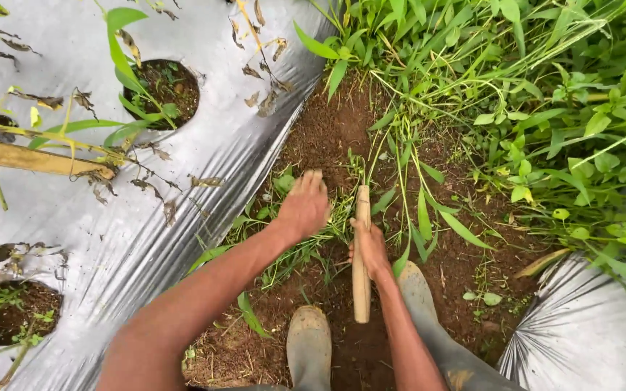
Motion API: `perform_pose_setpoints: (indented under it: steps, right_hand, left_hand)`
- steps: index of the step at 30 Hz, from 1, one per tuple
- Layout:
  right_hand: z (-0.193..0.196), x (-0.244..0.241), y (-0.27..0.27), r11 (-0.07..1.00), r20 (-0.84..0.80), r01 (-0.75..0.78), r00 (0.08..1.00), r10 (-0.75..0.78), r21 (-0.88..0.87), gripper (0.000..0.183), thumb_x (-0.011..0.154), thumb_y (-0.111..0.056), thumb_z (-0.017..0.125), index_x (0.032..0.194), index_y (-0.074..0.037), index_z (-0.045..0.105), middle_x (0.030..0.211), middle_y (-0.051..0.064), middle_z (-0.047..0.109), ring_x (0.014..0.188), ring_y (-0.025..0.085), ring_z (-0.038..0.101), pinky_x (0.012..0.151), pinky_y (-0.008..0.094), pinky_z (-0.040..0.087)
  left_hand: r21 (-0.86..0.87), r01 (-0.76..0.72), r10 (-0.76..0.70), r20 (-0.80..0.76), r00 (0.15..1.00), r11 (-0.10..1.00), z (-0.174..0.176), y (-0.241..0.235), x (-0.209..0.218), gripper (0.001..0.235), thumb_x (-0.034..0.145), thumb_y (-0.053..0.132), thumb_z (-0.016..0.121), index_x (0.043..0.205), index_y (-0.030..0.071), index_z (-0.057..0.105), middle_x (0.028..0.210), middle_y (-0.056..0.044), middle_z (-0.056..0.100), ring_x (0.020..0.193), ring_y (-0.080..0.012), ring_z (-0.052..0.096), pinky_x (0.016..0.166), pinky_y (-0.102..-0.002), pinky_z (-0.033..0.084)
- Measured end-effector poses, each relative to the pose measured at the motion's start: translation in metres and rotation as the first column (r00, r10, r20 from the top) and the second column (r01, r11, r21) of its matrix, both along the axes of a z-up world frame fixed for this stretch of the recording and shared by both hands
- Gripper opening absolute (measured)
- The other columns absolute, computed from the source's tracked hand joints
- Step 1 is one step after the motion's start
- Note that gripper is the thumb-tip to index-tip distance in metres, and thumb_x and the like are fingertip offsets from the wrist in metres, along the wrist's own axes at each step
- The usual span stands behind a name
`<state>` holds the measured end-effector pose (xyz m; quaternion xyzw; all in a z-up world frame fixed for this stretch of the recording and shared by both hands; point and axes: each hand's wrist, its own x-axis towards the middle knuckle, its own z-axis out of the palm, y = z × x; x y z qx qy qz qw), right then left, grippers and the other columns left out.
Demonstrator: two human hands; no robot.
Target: Using a hand hoe to remove weeds from the soil between plastic-covered crop rows in a field.
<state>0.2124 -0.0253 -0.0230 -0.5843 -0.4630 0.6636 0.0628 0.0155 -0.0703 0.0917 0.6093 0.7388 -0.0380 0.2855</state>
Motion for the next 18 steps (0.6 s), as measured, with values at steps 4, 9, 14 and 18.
perform_pose_setpoints:
  steps: [4,9,14,18]
  right_hand:
    - [0.031,-0.001,0.006,0.999,0.018,-0.048,0.999,0.048,-0.001,0.059,0.096,-0.050,0.058,0.122,0.002,0.052,0.069,0.014,0.061,0.056,0.024,0.065,0.048,0.037,0.060]
    - [0.076,-0.015,0.004,0.992,0.096,-0.114,0.990,0.108,0.060,0.062,0.104,-0.046,0.036,0.128,0.009,0.048,0.078,0.013,0.057,0.066,0.018,0.057,0.058,0.029,0.055]
    - [-0.001,-0.009,-0.020,0.982,0.114,-0.104,0.990,0.086,0.161,0.045,0.110,-0.040,0.037,0.117,0.003,0.050,0.066,0.011,0.060,0.052,0.019,0.062,0.043,0.029,0.056]
    - [0.034,-0.010,-0.050,0.984,0.154,-0.100,0.985,0.078,0.146,0.052,0.109,-0.042,0.037,0.123,0.006,0.049,0.066,0.012,0.061,0.052,0.020,0.063,0.043,0.029,0.058]
  left_hand:
    - [-0.013,0.191,-0.192,-0.069,0.979,0.981,0.019,-0.026,0.019,0.096,0.094,0.041,0.055,0.162,-0.006,0.007,0.167,-0.033,0.014,0.158,-0.0401,0.014,0.129,-0.052,0.011]
    - [-0.017,0.280,-0.277,-0.221,0.935,0.960,-0.024,-0.051,0.029,0.120,0.089,0.067,0.064,0.165,0.002,-0.005,0.172,-0.026,0.002,0.159,-0.0371,0.001,0.128,-0.056,0.001]
    - [0.093,0.401,-0.329,-0.421,0.845,0.911,-0.069,-0.044,0.000,0.095,0.102,0.048,0.049,0.166,0.012,-0.010,0.173,-0.021,-0.005,0.159,-0.0374,-0.006,0.125,-0.063,0.009]
    - [0.100,0.328,-0.269,-0.379,0.885,0.939,-0.093,-0.026,-0.021,0.115,0.092,0.055,0.069,0.167,0.014,-0.008,0.172,-0.023,-0.004,0.159,-0.0409,0.003,0.124,-0.066,0.013]
